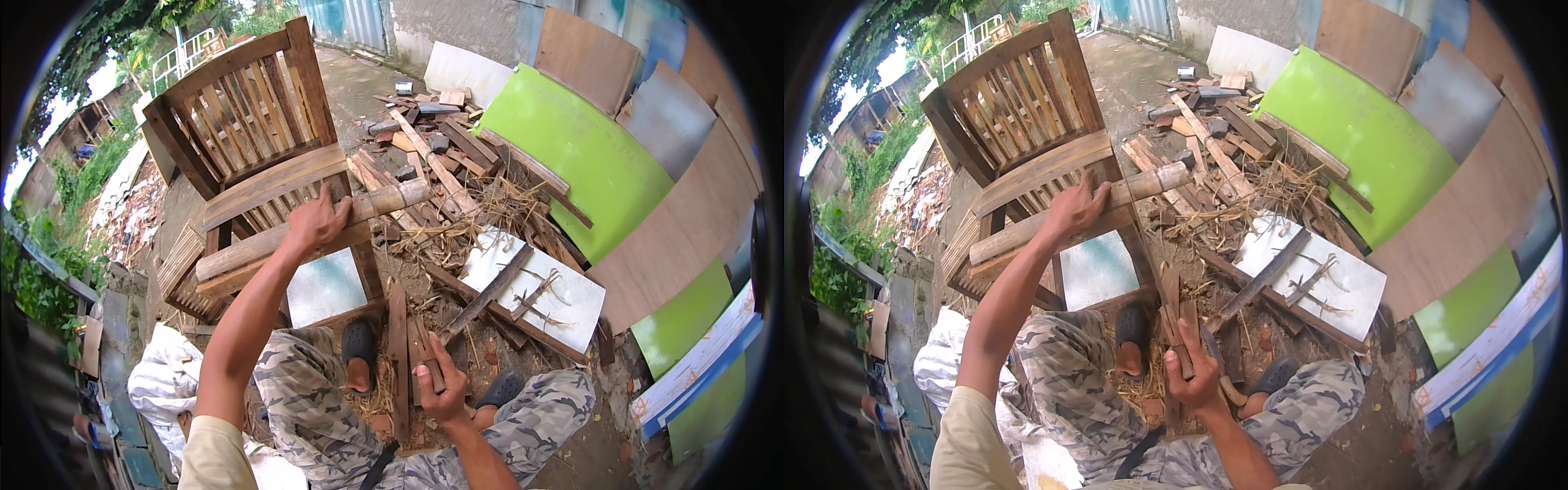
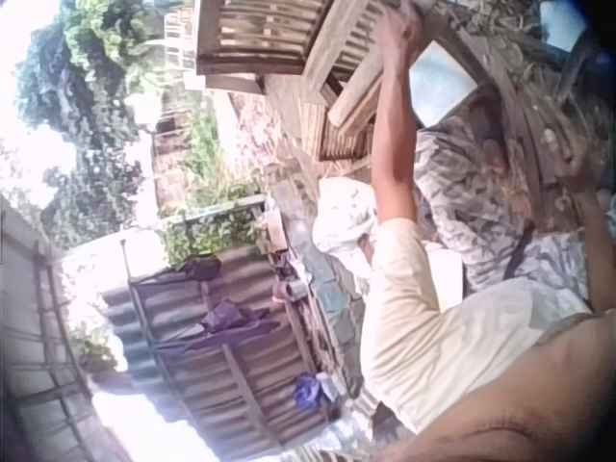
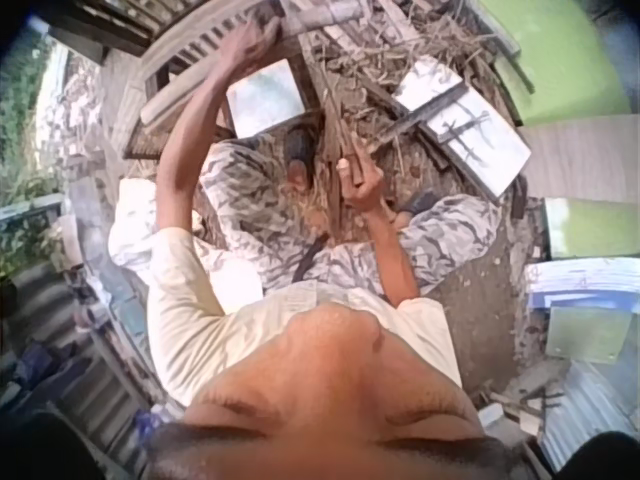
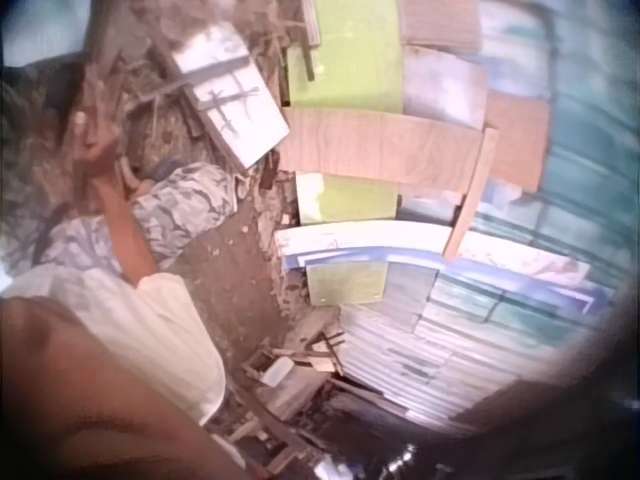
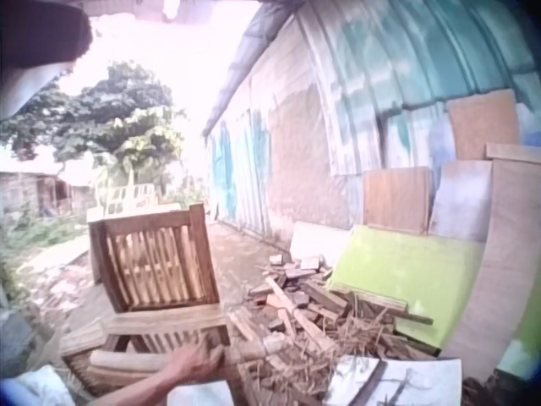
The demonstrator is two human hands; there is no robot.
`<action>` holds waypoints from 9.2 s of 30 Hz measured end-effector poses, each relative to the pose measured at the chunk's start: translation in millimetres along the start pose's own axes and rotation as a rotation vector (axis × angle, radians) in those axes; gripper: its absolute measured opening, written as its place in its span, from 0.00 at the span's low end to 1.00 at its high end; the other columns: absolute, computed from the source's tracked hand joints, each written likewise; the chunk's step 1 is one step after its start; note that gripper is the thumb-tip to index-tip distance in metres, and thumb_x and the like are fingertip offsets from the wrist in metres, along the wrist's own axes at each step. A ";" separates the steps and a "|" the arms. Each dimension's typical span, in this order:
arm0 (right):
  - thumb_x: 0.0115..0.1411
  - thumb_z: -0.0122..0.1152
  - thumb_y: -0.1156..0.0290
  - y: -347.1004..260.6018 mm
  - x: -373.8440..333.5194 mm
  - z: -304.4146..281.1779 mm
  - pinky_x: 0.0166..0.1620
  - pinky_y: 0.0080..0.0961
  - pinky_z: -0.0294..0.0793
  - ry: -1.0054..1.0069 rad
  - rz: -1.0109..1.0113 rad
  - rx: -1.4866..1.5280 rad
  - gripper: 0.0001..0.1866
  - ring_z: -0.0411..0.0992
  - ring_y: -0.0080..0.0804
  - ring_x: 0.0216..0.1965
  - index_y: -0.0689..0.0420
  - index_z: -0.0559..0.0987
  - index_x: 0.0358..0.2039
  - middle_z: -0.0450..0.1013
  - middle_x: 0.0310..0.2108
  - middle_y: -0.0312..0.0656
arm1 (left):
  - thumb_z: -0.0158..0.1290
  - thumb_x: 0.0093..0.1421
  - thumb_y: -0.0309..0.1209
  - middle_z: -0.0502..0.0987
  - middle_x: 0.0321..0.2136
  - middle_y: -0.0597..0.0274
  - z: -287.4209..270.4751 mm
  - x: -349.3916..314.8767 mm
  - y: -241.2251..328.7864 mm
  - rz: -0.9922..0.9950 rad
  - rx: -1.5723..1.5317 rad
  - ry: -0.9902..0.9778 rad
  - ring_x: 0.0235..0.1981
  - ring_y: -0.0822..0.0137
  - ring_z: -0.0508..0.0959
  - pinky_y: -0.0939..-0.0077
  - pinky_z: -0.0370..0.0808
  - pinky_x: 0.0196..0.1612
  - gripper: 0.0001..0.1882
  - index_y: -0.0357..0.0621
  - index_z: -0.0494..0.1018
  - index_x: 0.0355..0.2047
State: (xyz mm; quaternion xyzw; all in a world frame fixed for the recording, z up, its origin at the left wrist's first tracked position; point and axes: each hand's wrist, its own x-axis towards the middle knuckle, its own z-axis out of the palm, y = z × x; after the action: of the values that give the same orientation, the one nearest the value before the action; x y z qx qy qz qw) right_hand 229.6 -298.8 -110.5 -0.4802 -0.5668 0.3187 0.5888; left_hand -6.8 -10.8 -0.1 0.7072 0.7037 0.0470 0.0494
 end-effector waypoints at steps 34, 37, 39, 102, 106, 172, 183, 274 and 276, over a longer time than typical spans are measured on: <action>0.66 0.55 0.74 -5.2 138.8 63.9 0.56 0.28 0.76 0.038 0.068 0.030 0.22 0.79 0.38 0.53 0.69 0.76 0.59 0.80 0.53 0.55 | 0.32 0.72 0.55 0.82 0.36 0.29 -4.6 6.8 -3.2 0.096 -0.060 -0.027 0.43 0.37 0.83 0.47 0.78 0.52 0.42 0.33 0.50 0.73; 0.67 0.54 0.73 12.3 101.9 58.1 0.42 0.23 0.74 0.070 0.021 -0.012 0.22 0.76 0.28 0.38 0.68 0.76 0.60 0.80 0.45 0.49 | 0.32 0.72 0.55 0.82 0.36 0.30 -0.5 9.0 -5.7 0.069 -0.074 -0.017 0.41 0.38 0.83 0.47 0.78 0.51 0.42 0.32 0.49 0.73; 0.69 0.53 0.72 18.0 53.8 43.6 0.24 0.18 0.67 0.071 -0.026 -0.066 0.23 0.67 0.15 0.20 0.67 0.75 0.62 0.80 0.33 0.40 | 0.32 0.71 0.55 0.82 0.35 0.31 2.4 7.1 -11.5 0.066 -0.071 -0.005 0.40 0.38 0.83 0.47 0.78 0.50 0.43 0.31 0.48 0.73; 0.62 0.65 0.69 -20.0 -30.1 -61.4 0.40 0.20 0.77 0.214 -0.044 -0.135 0.29 0.77 0.21 0.34 0.70 0.73 0.61 0.81 0.38 0.43 | 0.39 0.62 0.75 0.82 0.25 0.42 7.3 -20.9 -26.2 0.111 0.052 0.159 0.29 0.48 0.84 0.54 0.79 0.35 0.48 0.35 0.81 0.27; 0.62 0.65 0.70 -17.1 -33.2 -55.9 0.43 0.21 0.77 0.218 -0.030 -0.079 0.28 0.78 0.24 0.38 0.70 0.73 0.61 0.82 0.43 0.48 | 0.40 0.63 0.74 0.79 0.17 0.46 16.1 -28.2 -22.4 0.141 0.148 0.206 0.22 0.49 0.82 0.55 0.77 0.29 0.45 0.40 0.80 0.25; 0.65 0.62 0.67 -21.3 -19.5 -28.3 0.50 0.23 0.76 0.096 0.039 -0.019 0.26 0.78 0.27 0.46 0.69 0.75 0.60 0.80 0.49 0.47 | 0.58 0.56 0.67 0.74 0.50 0.49 0.8 -24.1 -31.4 0.419 -0.043 0.243 0.53 0.49 0.75 0.52 0.75 0.52 0.42 0.44 0.74 0.56; 0.64 0.64 0.71 -43.8 20.8 7.9 0.44 0.25 0.80 0.086 -0.087 -0.048 0.25 0.82 0.31 0.41 0.69 0.76 0.59 0.82 0.44 0.54 | 0.56 0.56 0.63 0.72 0.50 0.44 -2.3 -26.7 -18.1 0.331 -0.072 0.201 0.54 0.46 0.75 0.51 0.74 0.54 0.41 0.41 0.70 0.56; 0.66 0.59 0.70 -22.9 73.9 34.2 0.51 0.28 0.78 0.026 0.003 -0.063 0.24 0.81 0.37 0.51 0.67 0.75 0.61 0.80 0.52 0.57 | 0.68 0.45 0.64 0.79 0.27 0.43 -6.9 -18.0 -56.0 0.273 0.100 -0.062 0.30 0.47 0.81 0.51 0.78 0.37 0.44 0.34 0.69 0.43; 0.66 0.59 0.71 -23.7 38.3 16.6 0.49 0.27 0.79 0.039 -0.022 -0.061 0.24 0.81 0.36 0.50 0.68 0.75 0.61 0.80 0.51 0.57 | 0.66 0.46 0.68 0.79 0.25 0.48 0.1 -12.4 -60.6 0.302 0.134 -0.041 0.27 0.51 0.80 0.53 0.78 0.33 0.45 0.36 0.69 0.42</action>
State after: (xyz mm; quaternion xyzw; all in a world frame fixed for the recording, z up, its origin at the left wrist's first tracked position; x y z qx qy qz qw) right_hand 215.3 -268.2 -76.4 -0.4981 -0.5697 0.2852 0.5882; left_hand -67.0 -22.9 -8.3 0.8073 0.5900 -0.0077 0.0087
